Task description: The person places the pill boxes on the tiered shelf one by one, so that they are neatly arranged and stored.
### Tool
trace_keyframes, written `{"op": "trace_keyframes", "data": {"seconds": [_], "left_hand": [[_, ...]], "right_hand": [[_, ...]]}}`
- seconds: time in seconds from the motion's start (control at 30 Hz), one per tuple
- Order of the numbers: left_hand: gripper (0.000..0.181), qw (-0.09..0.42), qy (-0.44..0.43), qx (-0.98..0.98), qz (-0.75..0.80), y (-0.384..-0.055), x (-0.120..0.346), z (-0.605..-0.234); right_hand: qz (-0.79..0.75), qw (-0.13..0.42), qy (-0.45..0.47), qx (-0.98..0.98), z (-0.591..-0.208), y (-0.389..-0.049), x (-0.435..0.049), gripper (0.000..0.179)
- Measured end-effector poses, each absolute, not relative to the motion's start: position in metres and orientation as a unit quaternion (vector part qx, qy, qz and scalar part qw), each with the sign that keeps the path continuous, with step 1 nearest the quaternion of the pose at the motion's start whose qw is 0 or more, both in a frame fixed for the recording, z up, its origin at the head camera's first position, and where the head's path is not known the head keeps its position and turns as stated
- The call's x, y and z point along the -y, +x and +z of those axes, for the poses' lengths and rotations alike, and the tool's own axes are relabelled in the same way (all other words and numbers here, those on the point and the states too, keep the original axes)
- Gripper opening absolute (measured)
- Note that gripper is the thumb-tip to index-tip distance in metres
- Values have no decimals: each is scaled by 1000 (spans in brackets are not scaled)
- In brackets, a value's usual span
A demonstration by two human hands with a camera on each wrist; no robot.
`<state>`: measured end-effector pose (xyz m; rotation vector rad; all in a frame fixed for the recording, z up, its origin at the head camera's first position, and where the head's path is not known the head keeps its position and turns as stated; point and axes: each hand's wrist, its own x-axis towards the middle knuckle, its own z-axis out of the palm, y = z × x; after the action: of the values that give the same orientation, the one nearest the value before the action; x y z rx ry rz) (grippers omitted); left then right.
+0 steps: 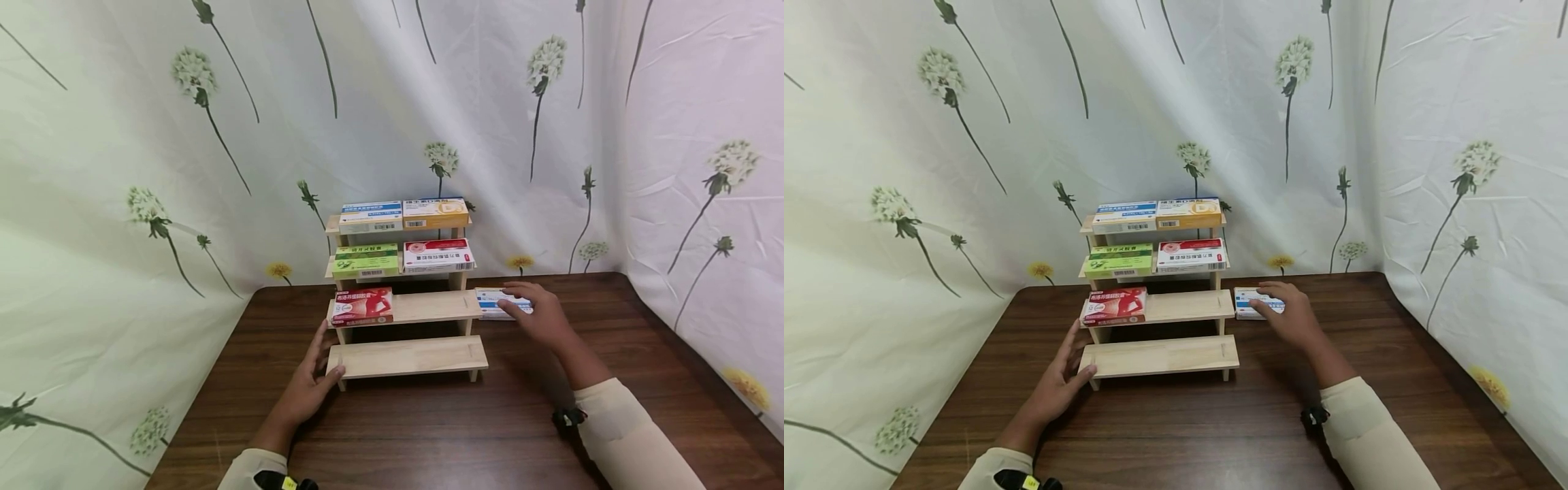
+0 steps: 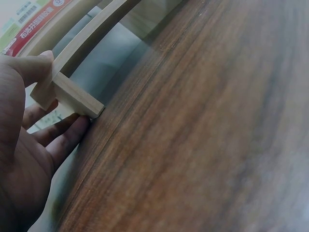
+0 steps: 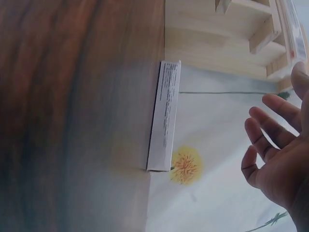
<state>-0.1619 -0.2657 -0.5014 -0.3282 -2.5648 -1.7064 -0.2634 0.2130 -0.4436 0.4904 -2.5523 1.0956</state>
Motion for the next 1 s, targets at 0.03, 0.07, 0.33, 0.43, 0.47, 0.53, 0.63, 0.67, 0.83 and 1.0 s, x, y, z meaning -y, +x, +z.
{"op": "trace_keyframes", "data": {"seconds": [0.03, 0.07, 0.33, 0.43, 0.47, 0.53, 0.63, 0.67, 0.83, 1.0], "left_hand": [[94, 22, -106, 827, -551, -162, 266, -501], [94, 22, -106, 827, -551, -162, 266, -501], [94, 24, -106, 829, -548, -161, 266, -499], [94, 22, -102, 831, -547, -162, 265, -499], [94, 21, -100, 831, -546, -162, 265, -499], [94, 20, -98, 832, -545, -162, 265, -499], [94, 23, -99, 832, -546, -162, 265, -499], [94, 24, -101, 831, -546, -162, 265, -499], [94, 23, -105, 829, -549, -162, 265, -499], [95, 24, -106, 829, -548, -162, 266, -500]], "right_hand": [[384, 150, 165, 896, -444, -264, -214, 40], [384, 142, 159, 898, -444, -265, -216, 42], [395, 138, 156, 895, -454, -270, -231, 42], [402, 130, 151, 894, -457, -272, -235, 45], [403, 125, 148, 894, -458, -272, -236, 46], [403, 118, 143, 896, -459, -274, -238, 50], [401, 123, 137, 897, -464, -276, -241, 53], [401, 127, 134, 897, -467, -277, -242, 54], [415, 125, 103, 895, -477, -281, -249, 59], [432, 81, 73, 895, -482, -284, -255, 62]]}}
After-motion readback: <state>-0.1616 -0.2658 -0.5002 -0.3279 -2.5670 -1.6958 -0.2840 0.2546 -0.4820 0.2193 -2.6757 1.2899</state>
